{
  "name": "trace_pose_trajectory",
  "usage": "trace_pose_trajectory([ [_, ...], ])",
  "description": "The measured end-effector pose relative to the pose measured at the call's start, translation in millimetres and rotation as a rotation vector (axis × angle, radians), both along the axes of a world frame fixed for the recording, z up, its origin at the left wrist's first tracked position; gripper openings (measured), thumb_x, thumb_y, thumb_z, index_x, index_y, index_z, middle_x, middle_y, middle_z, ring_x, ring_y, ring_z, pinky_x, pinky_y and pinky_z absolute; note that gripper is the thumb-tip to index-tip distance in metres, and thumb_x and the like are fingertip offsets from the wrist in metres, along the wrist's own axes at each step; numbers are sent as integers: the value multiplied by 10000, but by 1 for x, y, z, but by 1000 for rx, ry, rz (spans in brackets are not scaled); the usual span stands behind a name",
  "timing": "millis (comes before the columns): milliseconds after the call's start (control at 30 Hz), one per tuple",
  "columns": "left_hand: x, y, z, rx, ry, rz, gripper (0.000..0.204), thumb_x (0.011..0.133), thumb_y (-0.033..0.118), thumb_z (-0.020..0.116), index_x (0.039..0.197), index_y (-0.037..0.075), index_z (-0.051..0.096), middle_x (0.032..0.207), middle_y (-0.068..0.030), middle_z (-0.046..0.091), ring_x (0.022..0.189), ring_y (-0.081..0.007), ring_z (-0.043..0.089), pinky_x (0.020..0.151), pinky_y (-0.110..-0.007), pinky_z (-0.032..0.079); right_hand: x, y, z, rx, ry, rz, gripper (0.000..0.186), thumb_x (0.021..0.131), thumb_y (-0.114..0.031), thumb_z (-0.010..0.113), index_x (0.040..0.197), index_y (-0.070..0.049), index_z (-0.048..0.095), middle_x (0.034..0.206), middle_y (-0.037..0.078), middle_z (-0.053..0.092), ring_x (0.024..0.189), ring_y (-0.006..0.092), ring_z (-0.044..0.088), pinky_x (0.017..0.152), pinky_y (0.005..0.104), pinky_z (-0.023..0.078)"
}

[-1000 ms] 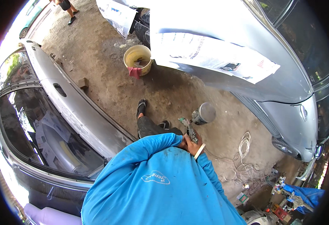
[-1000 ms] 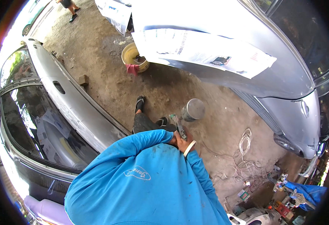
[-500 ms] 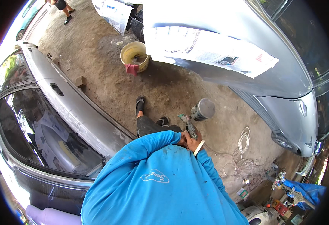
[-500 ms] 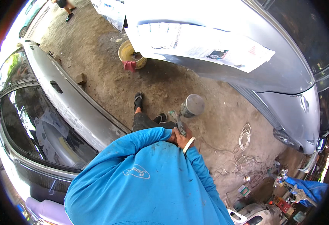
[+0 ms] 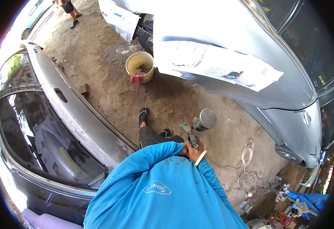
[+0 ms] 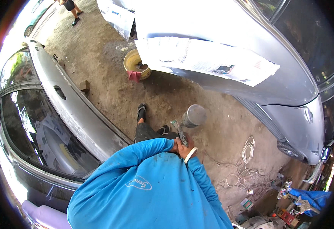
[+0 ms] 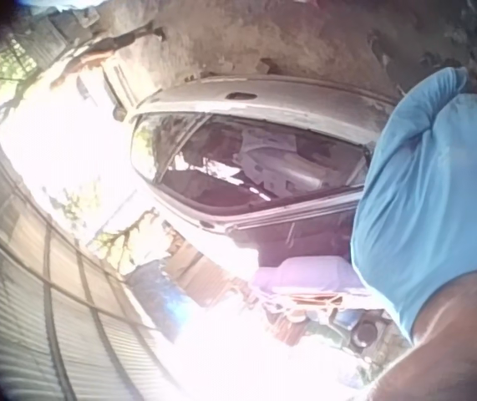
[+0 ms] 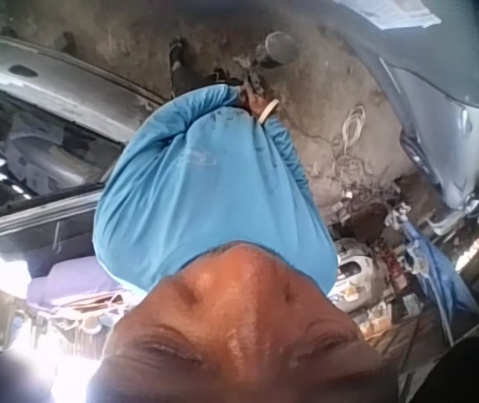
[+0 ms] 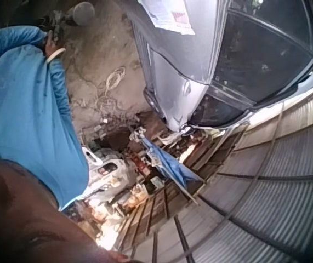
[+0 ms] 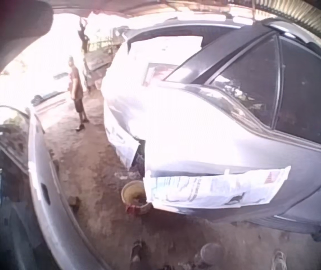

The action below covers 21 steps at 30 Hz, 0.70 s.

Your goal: The person is spray painting a car door and preparing the paint mixture.

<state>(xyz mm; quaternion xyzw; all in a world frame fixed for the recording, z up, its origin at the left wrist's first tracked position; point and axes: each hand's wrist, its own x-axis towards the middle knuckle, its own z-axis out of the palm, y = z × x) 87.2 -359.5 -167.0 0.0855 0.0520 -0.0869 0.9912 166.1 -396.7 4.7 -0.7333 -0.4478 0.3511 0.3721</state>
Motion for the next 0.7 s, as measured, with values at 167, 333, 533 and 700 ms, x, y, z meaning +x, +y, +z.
trace_pose_trajectory([
  [167, -4, 5, 8, 160, -35, 40, 372, 779, 59, 705, 1133, 53, 591, 1051, -139, 634, 970, -286, 601, 787, -450, 531, -6, 6, 4, 59, 59, -3, 282, 851, -242, 617, 1015, -18, 570, 863, 218, 614, 798, 394, 602, 674, 407, 478],
  [333, -3, 15, 14, 324, -66, 78, 367, 782, 70, 702, 1131, 54, 592, 1061, -133, 632, 973, -274, 598, 793, -435, 525, -6, 17, 9, 40, 41, 0, 293, 861, -262, 627, 1012, -16, 575, 861, 208, 620, 788, 372, 609, 684, 392, 477],
  [533, -9, 14, 24, 508, -88, 110, 361, 785, 84, 699, 1129, 55, 593, 1072, -126, 630, 976, -258, 594, 800, -418, 519, -7, 20, 0, 45, 35, 13, 354, 861, -299, 638, 1040, 2, 585, 917, 206, 638, 841, 362, 619, 729, 379, 480],
  [700, -7, 29, 27, 638, -101, 135, 357, 788, 95, 696, 1128, 56, 594, 1082, -120, 628, 979, -245, 591, 806, -404, 514, -5, 22, -9, 21, 59, 19, 391, 864, -309, 633, 1084, 11, 589, 971, 219, 637, 895, 355, 615, 765, 380, 474],
])
